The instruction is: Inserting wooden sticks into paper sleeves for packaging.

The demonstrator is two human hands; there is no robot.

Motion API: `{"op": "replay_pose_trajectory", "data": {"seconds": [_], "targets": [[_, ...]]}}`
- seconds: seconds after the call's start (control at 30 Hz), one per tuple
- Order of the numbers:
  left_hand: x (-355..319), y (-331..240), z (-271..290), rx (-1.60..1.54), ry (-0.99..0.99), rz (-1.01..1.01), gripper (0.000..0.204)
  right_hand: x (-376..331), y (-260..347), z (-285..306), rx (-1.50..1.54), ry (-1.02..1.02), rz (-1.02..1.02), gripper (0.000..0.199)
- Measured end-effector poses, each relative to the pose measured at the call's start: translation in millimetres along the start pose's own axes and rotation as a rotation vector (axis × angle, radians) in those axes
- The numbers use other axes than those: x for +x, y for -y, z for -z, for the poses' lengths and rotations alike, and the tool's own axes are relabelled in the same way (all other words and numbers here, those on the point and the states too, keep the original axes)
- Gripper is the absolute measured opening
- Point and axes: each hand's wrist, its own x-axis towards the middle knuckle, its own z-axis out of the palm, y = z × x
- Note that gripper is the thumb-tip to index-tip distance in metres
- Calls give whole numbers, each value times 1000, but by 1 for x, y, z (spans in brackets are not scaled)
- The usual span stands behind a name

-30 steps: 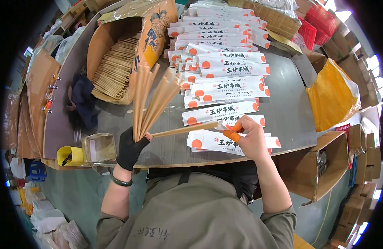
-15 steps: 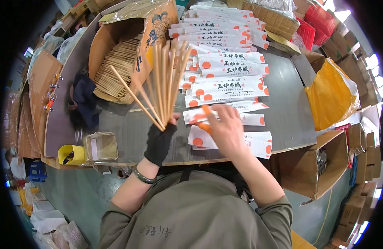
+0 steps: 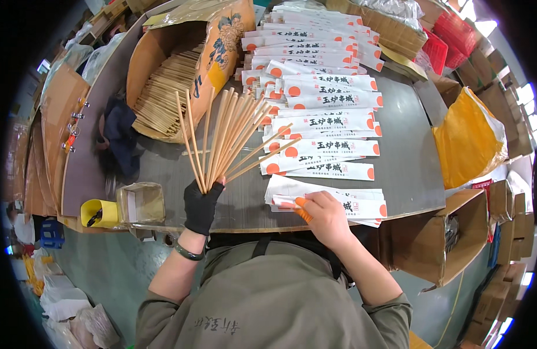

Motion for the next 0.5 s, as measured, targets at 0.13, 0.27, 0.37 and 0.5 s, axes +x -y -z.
{"op": "replay_pose_trajectory", "data": {"seconds": [0.13,0.27,0.37,0.5], "targets": [[2,6,20,123,53,-101,21,20,0,20,384,16,-608,21],[3,-11,36,201,170,-74,22,33,-8,41,458,40,-712,23],[10,-21,49,227,323,-46,22,34,-10,48,465,39,-603,18],[18,-33,55,408,377,-63,25,36,-13,49,218,99,-275,14]]}}
